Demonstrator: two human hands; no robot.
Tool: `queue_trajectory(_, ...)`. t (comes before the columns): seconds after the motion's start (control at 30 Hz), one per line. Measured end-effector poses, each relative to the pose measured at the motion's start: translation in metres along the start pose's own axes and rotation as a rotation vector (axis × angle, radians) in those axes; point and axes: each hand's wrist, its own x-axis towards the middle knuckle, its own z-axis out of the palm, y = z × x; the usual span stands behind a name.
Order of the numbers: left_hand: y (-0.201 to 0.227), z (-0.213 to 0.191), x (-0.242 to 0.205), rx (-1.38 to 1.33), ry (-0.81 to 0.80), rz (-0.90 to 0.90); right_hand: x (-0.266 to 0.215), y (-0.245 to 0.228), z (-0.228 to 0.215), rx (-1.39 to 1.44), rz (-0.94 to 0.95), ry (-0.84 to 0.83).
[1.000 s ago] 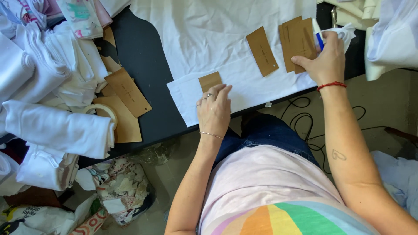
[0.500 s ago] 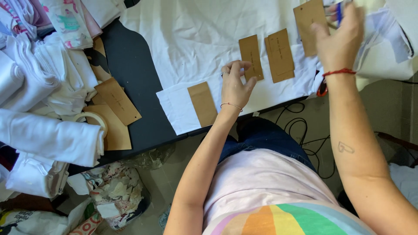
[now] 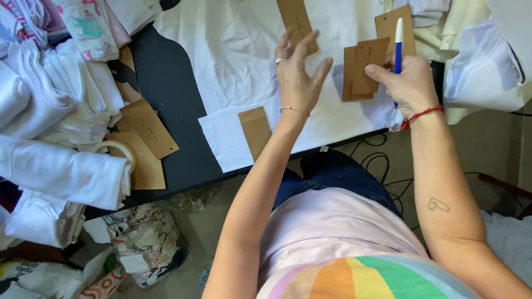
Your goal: The person handles a stack of brown cardboard tags, then places them on a white fabric sheet. They use a blue pen to mark the fabric and subsequently use a green electric rotary cutter to cut the fabric into strips.
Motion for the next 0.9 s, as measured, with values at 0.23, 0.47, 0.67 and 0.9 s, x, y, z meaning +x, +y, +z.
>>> queue_trajectory(0.23,0.036,-0.020,-0.022,-0.292,-0.333,-0.473,0.011,0.005,-0.004,0.241,0.052,0.025)
queue_trajectory(0.47,0.028,-0.072,-0.041,-0.349,-0.192,-0.595,-0.017,-0.013,0.017,-0.129,-0.524,0.120)
queue_trajectory(0.67,-0.011,-0.101,-0.075,-0.343,-0.216,-0.482,-0.058,-0.003,0.084,0.031,-0.224,-0.263)
queue_trajectory(0.9,-0.043,-0.128,-0.107,0.540,-0.091,0.013,-0.069,0.020,0.109,-0.243,-0.230,-0.306)
